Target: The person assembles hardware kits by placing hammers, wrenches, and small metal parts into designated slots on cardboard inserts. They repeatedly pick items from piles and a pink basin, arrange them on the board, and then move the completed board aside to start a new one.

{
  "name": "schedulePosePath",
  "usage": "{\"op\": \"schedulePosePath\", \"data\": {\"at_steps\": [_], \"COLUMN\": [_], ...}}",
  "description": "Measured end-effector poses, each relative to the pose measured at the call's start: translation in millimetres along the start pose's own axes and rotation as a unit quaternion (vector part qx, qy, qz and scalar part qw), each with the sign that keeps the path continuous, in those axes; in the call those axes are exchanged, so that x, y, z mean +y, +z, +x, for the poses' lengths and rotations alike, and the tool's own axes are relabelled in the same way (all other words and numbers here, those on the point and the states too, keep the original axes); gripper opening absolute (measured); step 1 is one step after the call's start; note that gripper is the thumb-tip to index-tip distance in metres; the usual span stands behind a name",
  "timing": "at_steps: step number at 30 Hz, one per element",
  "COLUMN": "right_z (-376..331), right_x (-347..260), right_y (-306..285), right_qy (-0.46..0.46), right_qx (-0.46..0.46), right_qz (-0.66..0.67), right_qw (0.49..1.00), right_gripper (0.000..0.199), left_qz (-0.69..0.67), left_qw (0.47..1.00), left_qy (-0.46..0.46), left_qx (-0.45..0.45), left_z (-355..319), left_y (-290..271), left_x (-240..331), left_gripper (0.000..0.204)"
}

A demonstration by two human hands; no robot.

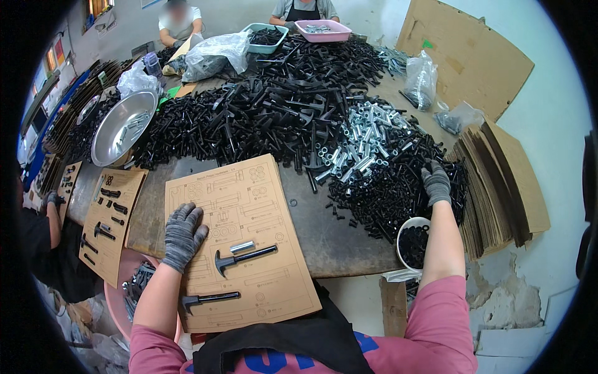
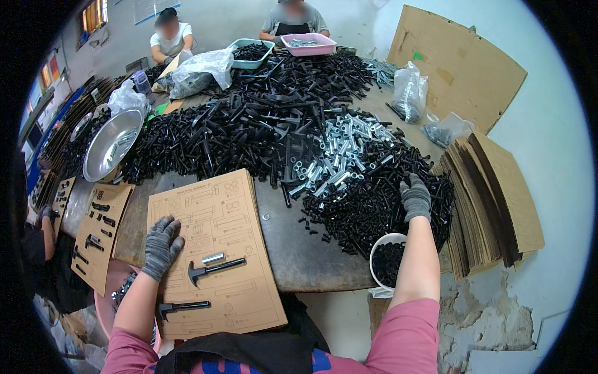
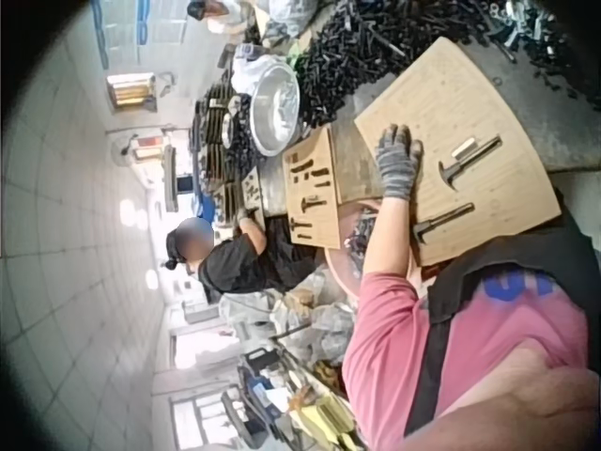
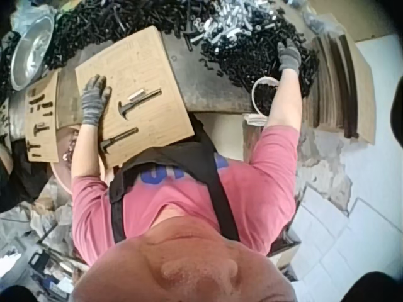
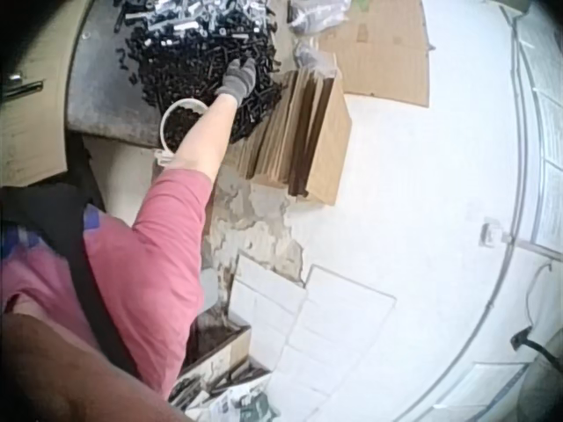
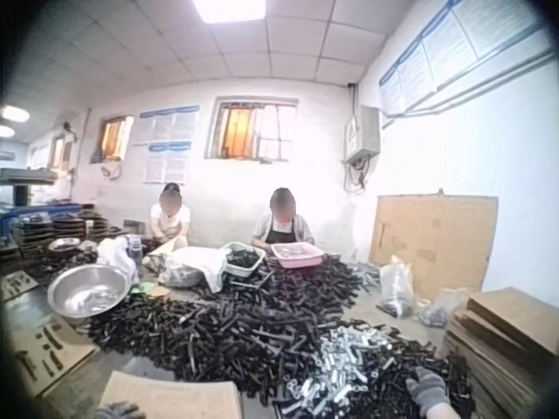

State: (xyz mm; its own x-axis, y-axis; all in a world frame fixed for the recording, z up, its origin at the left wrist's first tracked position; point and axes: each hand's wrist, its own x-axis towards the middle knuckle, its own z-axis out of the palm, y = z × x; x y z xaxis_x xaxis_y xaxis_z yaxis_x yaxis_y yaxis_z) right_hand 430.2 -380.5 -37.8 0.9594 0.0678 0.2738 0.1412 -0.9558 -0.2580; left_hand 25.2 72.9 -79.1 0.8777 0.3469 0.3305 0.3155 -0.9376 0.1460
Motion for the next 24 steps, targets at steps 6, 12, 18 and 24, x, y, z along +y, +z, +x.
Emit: {"op": "schedulePosePath", "data": {"at_steps": [6, 12, 18, 24], "right_z": [-8, -13, -53, -110], "right_x": [-11, -54, -135, -212], "right_y": [-2, 10, 30, 51], "right_qy": [-0.074, -0.161, -0.087, 0.018], "right_qx": [0.077, -0.026, -0.103, -0.241], "right_qz": [0.197, 0.595, 0.703, 0.78], "right_qw": [0.974, 0.787, 0.698, 0.578], "right_gripper": [0.015, 0.009, 0.01, 0.009], "left_qz": [-0.004, -0.044, -0.212, -0.315], "left_qw": [1.0, 0.999, 0.974, 0.938], "left_qy": [-0.003, 0.006, 0.083, 0.109], "left_qx": [-0.006, -0.015, -0.018, -0.095], "left_z": [0, 2, 25, 46], "left_y": [-2, -4, -8, -6], "left_x": [1, -5, 45, 87], "left_gripper": [0.039, 0.041, 0.04, 0.048]}}
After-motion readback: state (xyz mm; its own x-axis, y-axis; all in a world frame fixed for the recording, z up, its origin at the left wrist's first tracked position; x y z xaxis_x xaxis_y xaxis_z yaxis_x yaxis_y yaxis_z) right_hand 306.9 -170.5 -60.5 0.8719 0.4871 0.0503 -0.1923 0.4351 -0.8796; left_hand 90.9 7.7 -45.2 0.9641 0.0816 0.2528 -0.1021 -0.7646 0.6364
